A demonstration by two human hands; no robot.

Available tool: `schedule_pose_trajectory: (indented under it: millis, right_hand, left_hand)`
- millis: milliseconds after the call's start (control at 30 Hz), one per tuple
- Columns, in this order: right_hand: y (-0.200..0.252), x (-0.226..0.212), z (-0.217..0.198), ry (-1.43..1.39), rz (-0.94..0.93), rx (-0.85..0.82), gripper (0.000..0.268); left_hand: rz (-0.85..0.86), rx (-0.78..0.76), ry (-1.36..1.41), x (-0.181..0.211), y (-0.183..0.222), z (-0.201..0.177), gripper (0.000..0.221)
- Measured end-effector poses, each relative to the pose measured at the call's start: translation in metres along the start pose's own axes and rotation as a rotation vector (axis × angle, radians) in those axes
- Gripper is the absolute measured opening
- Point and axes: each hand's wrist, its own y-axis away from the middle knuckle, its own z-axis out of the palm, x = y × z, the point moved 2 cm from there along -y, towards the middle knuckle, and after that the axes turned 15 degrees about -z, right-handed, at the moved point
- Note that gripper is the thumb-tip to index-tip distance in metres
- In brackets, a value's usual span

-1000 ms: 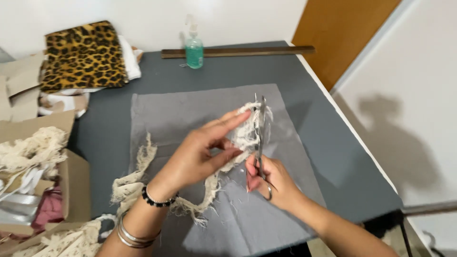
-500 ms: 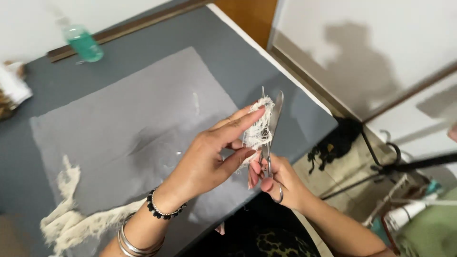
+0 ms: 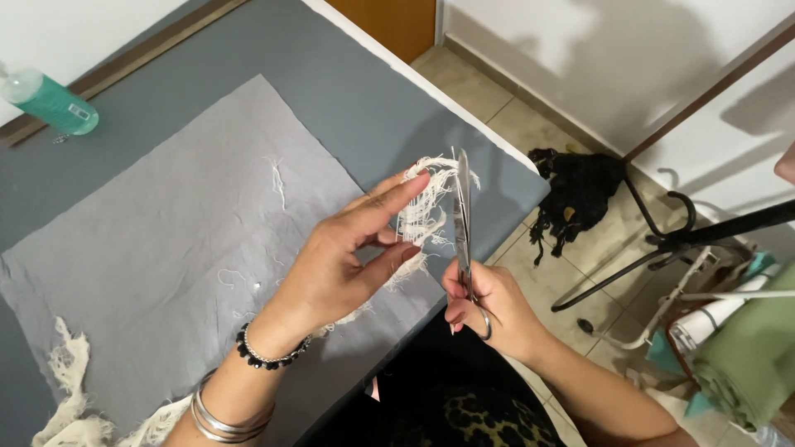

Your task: Inspecting a strip of lace, picking at loose threads, and cutting it with scissors

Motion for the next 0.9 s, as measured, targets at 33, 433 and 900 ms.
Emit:
schedule_pose_trajectory:
  millis: [33,433,900]
  right_hand:
    - [0.001,0.002,-0.001,-0.002,0.004,0.001,0.016]
    - [-0.007,-0.005,-0.001,-0.184,0.058,-0.096,0.011]
    - [-0.015,-0.007,0.003,-0.051,-0.016,-0.206,0.026]
  left_hand:
    - [-0.003,-0.002,0.001,-0.002,-0.002,0.000,0.066]
    - [0.005,-0.043,0.015,-0.008,0.005,-0.007,0.065]
    - [-0.022,-0.084,0.053,-0.009,0.019,-0.025,0.063]
